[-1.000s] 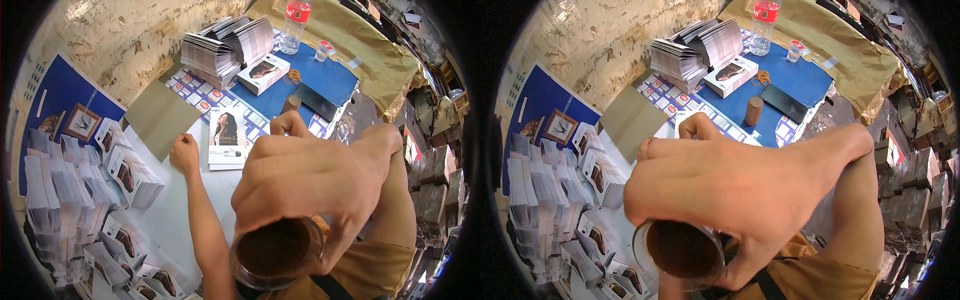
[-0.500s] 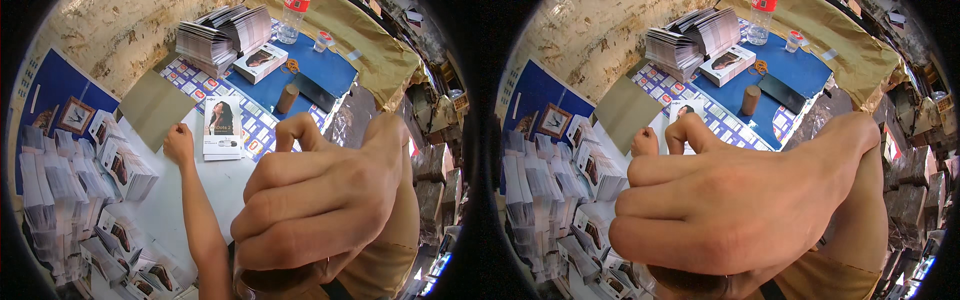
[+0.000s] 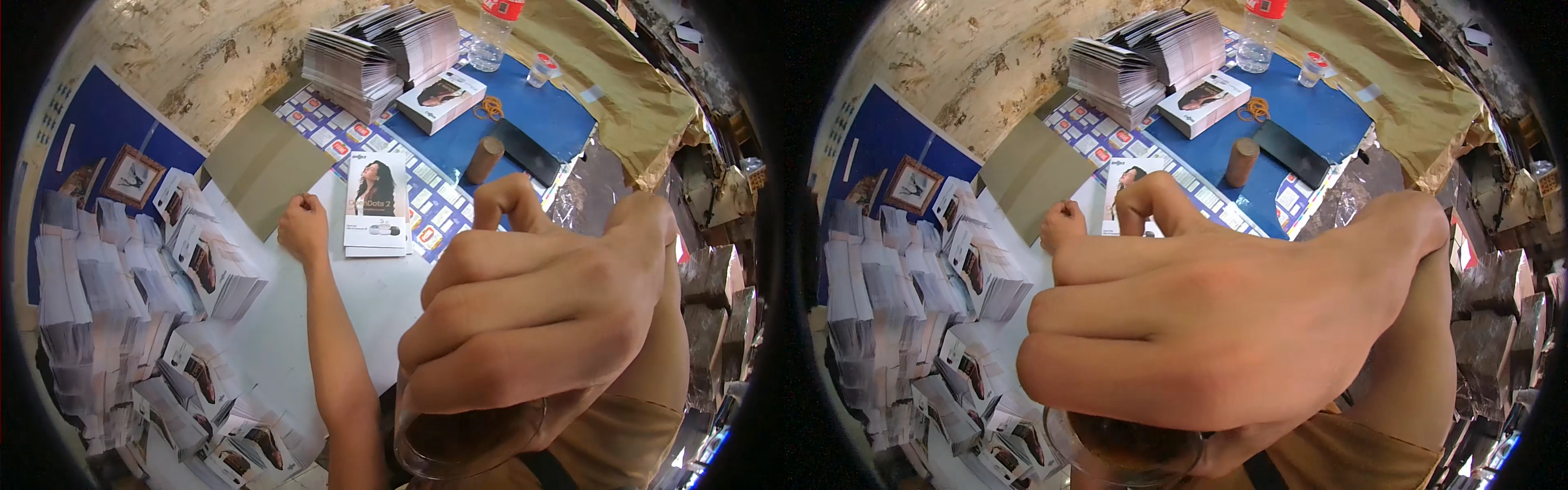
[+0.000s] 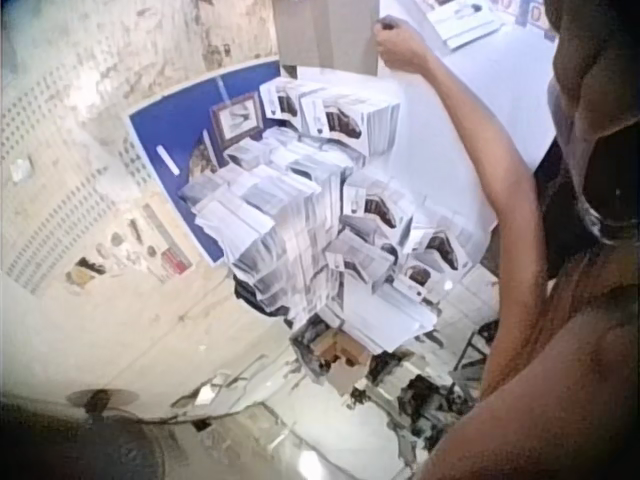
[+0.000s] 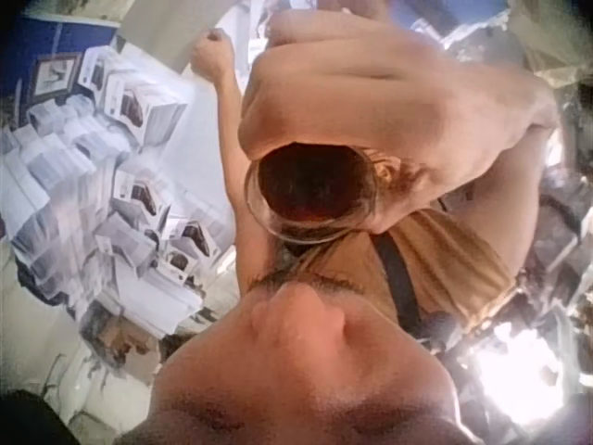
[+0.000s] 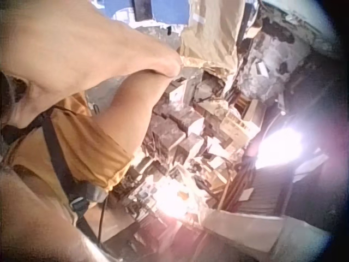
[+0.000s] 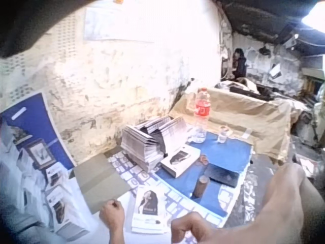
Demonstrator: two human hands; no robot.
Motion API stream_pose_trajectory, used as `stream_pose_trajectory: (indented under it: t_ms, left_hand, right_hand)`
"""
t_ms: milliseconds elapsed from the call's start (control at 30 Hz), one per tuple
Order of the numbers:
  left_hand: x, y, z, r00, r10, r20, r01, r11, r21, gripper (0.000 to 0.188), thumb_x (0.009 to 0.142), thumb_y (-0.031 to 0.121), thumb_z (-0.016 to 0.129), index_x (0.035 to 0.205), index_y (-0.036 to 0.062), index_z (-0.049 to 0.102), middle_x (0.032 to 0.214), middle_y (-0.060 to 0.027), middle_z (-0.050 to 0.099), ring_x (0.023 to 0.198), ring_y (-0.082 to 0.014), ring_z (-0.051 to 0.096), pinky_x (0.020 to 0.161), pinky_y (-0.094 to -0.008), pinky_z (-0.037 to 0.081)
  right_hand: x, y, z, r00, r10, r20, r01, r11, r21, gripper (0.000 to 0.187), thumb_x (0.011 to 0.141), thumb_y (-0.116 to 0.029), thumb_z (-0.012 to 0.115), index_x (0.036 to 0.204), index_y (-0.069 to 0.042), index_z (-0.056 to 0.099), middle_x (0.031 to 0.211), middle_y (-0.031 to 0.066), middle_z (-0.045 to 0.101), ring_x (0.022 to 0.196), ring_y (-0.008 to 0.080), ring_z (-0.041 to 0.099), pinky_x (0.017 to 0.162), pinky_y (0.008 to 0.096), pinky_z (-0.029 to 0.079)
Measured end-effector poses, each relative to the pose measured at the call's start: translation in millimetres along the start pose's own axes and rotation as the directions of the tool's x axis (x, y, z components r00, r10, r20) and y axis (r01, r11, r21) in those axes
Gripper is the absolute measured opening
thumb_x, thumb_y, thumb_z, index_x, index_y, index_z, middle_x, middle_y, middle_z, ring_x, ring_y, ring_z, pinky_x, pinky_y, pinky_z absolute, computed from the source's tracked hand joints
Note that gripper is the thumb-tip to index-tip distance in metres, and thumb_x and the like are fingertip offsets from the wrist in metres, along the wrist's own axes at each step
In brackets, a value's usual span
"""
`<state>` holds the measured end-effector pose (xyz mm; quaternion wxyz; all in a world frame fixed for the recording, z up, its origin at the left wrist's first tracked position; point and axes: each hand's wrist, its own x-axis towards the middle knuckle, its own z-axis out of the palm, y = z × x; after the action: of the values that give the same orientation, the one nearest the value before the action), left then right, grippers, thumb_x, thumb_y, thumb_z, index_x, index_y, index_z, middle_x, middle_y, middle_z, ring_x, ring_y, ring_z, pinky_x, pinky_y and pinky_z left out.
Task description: The person stacks brochures by hand, aligns the stack by tapping it against a table, and places the completed stack onto a larger pile.
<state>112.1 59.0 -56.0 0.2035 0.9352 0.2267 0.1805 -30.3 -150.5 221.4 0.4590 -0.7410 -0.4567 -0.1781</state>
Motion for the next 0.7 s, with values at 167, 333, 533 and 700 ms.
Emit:
stream_pose_trajectory:
  t_ms: [167,333,533,700]
  left_hand:
    - [-1,-6,1,0.998,0.039,-0.045,-0.039,0.999,-0.008,0.028,0.089,0.033,0.055,0.08,0.0123,0.072,0.077,-0.01,0.073,0.074,-0.035,0.07,0.067,-0.0477,0.054]
    - [1,-1,-4,0.999,-0.001,0.037,0.0,1.0,0.018,0.03,0.09,0.034,0.055,0.08,0.0112,0.072,0.077,-0.0108,0.072,0.075,-0.0357,0.07,0.067,-0.0481,0.054]
    - [-2,0,-4,0.999,0.037,-0.004,-0.037,0.999,0.001,0.031,0.09,0.033,0.055,0.08,0.01,0.071,0.075,-0.011,0.072,0.075,-0.0358,0.069,0.067,-0.0482,0.053]
    - [-3,-2,-5,0.999,0.047,-0.005,-0.047,0.999,0.003,0.03,0.09,0.033,0.054,0.08,0.0097,0.071,0.074,-0.0109,0.071,0.073,-0.0355,0.069,0.066,-0.0481,0.053]
  right_hand:
    - [2,29,3,0.936,-0.351,-0.002,0.349,0.93,-0.116,0.005,0.078,-0.013,0.067,0.074,-0.013,0.066,0.072,-0.004,0.063,0.058,0.0133,0.052,0.061,0.0349,0.027]
    - [9,20,-23,0.946,-0.201,0.253,0.206,0.979,0.007,0.006,0.081,-0.015,0.067,0.077,-0.011,0.064,0.078,-0.0011,0.064,0.062,0.0145,0.053,0.061,0.0357,0.028]
    - [-1,16,-19,0.938,-0.274,0.212,0.292,0.955,-0.057,0.009,0.084,-0.016,0.064,0.078,-0.009,0.063,0.081,0.0009,0.065,0.064,0.0149,0.055,0.062,0.0372,0.031]
    - [-8,21,-10,0.958,-0.259,0.119,0.263,0.964,-0.021,0.009,0.084,-0.015,0.063,0.077,-0.01,0.063,0.08,-0.0001,0.065,0.063,0.0141,0.055,0.061,0.0372,0.031]
